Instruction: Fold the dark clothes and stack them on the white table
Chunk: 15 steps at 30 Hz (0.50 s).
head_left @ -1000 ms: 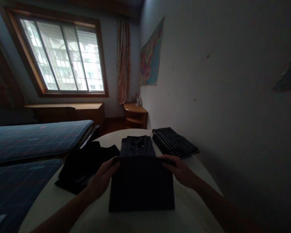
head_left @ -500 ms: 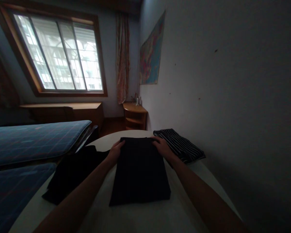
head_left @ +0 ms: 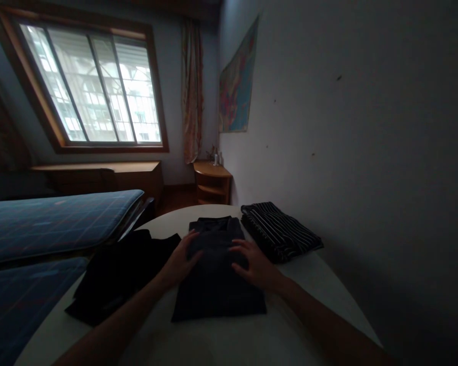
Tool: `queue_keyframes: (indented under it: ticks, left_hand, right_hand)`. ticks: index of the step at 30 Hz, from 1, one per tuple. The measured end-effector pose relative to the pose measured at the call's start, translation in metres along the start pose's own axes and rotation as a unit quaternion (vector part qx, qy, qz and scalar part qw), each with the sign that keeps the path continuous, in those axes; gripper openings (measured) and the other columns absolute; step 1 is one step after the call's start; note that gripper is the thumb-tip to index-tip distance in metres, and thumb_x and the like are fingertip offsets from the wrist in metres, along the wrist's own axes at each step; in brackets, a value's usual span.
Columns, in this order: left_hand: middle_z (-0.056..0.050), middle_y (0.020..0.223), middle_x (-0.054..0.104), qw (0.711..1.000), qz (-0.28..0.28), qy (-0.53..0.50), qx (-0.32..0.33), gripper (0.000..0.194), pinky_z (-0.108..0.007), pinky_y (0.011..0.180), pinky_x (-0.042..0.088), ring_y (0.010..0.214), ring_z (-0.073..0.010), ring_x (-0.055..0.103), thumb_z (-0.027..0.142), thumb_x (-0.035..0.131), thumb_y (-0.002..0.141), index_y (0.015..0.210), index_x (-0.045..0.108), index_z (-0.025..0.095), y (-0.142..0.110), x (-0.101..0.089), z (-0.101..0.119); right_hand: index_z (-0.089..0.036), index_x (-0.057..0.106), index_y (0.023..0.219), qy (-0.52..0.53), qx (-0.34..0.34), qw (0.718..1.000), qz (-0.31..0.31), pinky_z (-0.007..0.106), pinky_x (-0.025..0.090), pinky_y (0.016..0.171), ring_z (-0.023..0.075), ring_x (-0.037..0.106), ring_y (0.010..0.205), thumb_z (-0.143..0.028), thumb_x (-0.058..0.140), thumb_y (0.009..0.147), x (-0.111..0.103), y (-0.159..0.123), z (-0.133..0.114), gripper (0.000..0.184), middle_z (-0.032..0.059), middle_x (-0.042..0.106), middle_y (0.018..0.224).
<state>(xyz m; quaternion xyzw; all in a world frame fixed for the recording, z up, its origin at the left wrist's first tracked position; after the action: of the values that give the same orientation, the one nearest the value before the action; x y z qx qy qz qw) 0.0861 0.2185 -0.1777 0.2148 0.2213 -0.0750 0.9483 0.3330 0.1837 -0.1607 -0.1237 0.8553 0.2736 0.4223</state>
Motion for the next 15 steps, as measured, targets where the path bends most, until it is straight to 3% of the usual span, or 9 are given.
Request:
queue_keyframes:
  ticks: [2, 4, 6, 11, 15]
  left_hand:
    - [-0.011, 0.148, 0.045, 0.988, -0.123, 0.061, 0.070, 0.037, -0.045, 0.112, 0.036, 0.135, -0.0272, 0.045, 0.035, 0.062, 0.087, 0.123, 0.057, 0.024, -0.032, 0.004, 0.026]
    - [-0.009, 0.141, 0.053, 0.958, -0.240, 0.106, 0.114, 0.037, -0.041, 0.107, 0.041, 0.127, -0.0249, 0.052, 0.033, 0.067, 0.084, 0.119, 0.058, 0.025, -0.064, 0.010, 0.046]
    - [-0.006, 0.133, 0.059, 0.931, -0.294, 0.161, 0.143, 0.042, -0.038, 0.102, 0.045, 0.120, -0.0238, 0.056, 0.029, 0.072, 0.079, 0.119, 0.059, 0.026, -0.087, 0.015, 0.058]
    - [-0.006, 0.104, 0.067, 0.895, -0.246, 0.316, 0.195, 0.016, -0.033, 0.084, 0.050, 0.097, -0.0205, 0.062, 0.017, 0.054, 0.091, 0.103, 0.063, 0.022, -0.101, 0.025, 0.050]
    - [-0.005, 0.099, 0.069, 0.877, -0.240, 0.364, 0.205, 0.016, -0.030, 0.077, 0.050, 0.090, -0.0202, 0.064, 0.014, 0.051, 0.093, 0.100, 0.064, 0.021, -0.104, 0.025, 0.052]
  right_hand:
    - [-0.024, 0.064, 0.118, -0.010, -0.043, 0.998, -0.052, 0.046, 0.036, 0.109, 0.0262, 0.048, 0.128, -0.037, 0.067, 0.082, -0.002, -0.027, -0.027, 0.039, 0.0099, 0.054, 0.138]
    - [-0.023, 0.061, 0.122, -0.025, -0.070, 0.993, -0.095, 0.044, 0.038, 0.107, 0.0265, 0.051, 0.124, -0.037, 0.073, 0.076, 0.001, -0.051, -0.046, 0.050, 0.0097, 0.058, 0.133]
    - [-0.021, 0.059, 0.124, -0.056, -0.075, 0.989, -0.114, 0.043, 0.040, 0.105, 0.0267, 0.053, 0.120, -0.033, 0.075, 0.073, 0.008, -0.068, -0.052, 0.055, 0.0101, 0.061, 0.129]
    - [-0.018, 0.065, 0.107, -0.187, -0.083, 0.972, -0.114, 0.035, 0.049, 0.087, 0.0223, 0.061, 0.098, -0.015, 0.058, 0.087, 0.029, -0.078, -0.043, 0.022, 0.0082, 0.068, 0.108]
    - [-0.016, 0.067, 0.099, -0.248, -0.102, 0.954, -0.137, 0.029, 0.048, 0.075, 0.0195, 0.063, 0.087, -0.014, 0.051, 0.093, 0.028, -0.076, -0.049, 0.018, 0.0077, 0.069, 0.096]
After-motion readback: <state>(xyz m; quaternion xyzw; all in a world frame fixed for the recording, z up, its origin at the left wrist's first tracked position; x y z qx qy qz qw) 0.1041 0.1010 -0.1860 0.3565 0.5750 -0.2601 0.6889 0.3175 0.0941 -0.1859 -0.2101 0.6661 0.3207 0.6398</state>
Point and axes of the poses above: each hand's wrist, its own y-axis towards the middle knuckle, its own x-axis out of the palm, z = x × y, the point moved 5 cm from there along y, towards the middle knuckle
